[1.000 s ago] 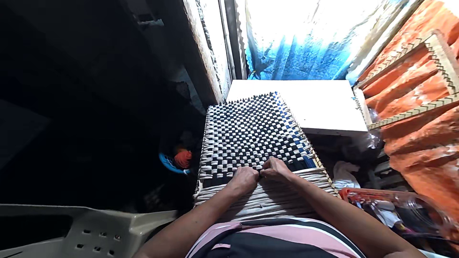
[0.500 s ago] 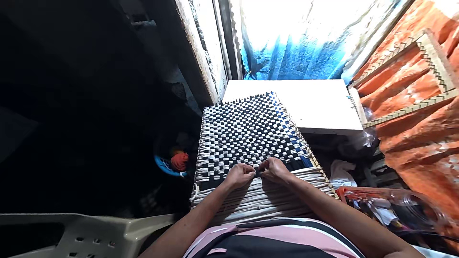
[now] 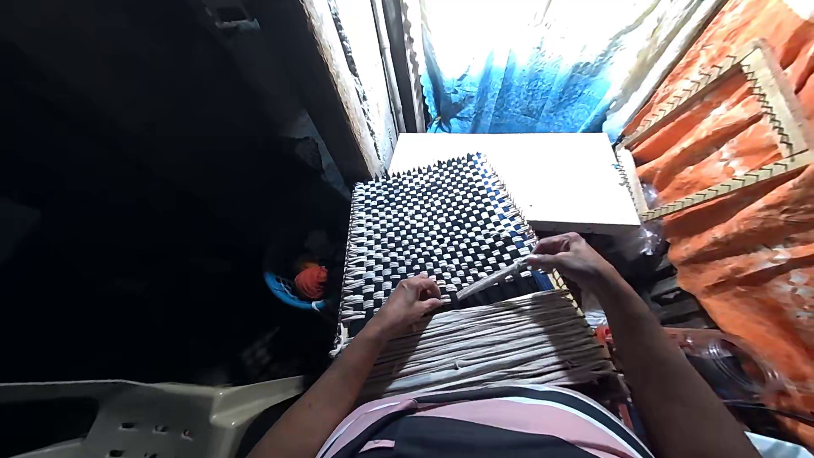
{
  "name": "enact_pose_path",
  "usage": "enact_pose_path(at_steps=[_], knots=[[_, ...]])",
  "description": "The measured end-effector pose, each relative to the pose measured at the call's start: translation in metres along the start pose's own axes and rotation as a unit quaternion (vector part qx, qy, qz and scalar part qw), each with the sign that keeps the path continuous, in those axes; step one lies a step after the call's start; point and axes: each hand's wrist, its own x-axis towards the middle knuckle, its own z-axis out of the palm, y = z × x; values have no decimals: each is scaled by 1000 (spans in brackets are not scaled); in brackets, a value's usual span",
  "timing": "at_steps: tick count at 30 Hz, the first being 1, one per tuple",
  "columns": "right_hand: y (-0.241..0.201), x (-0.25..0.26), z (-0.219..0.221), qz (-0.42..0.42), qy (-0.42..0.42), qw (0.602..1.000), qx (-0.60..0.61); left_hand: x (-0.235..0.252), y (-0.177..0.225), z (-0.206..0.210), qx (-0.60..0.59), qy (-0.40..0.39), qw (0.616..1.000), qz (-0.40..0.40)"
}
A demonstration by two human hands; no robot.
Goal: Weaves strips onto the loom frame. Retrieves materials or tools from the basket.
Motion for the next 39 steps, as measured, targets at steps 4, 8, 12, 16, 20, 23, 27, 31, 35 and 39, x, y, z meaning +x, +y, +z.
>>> enact_pose_path(at_steps=[4,8,12,16,20,23,27,31,35,39], knots=[[24,-11,-2,-9,-38,998,45,1,-5,17,44,25,998,33],[28,-19,-2,-36,-75,994,64,3,-10,26,110,32,991,68],[32,-19,-1,-60,-86,993,58,4,-5,24,129,-15,990,58],[39,-14,3,-83,-121,988,55,6,-7,20,118,-62,990,41],[32,-19,5,-66,-171,973,143,1,-8,32,151,-23,987,46],[29,-22,14,-40,-191,949,249,-2,-8,40,171,42,982,69],[37,-14,28,-49,-232,918,318,0,-9,48,185,113,970,105],[39,-13,27,-110,-217,903,355,0,-8,40,165,73,979,89],[44,-9,41,-156,-244,879,379,1,-8,35,138,18,988,61],[35,-12,37,-122,-180,889,403,3,5,19,111,-45,993,23]])
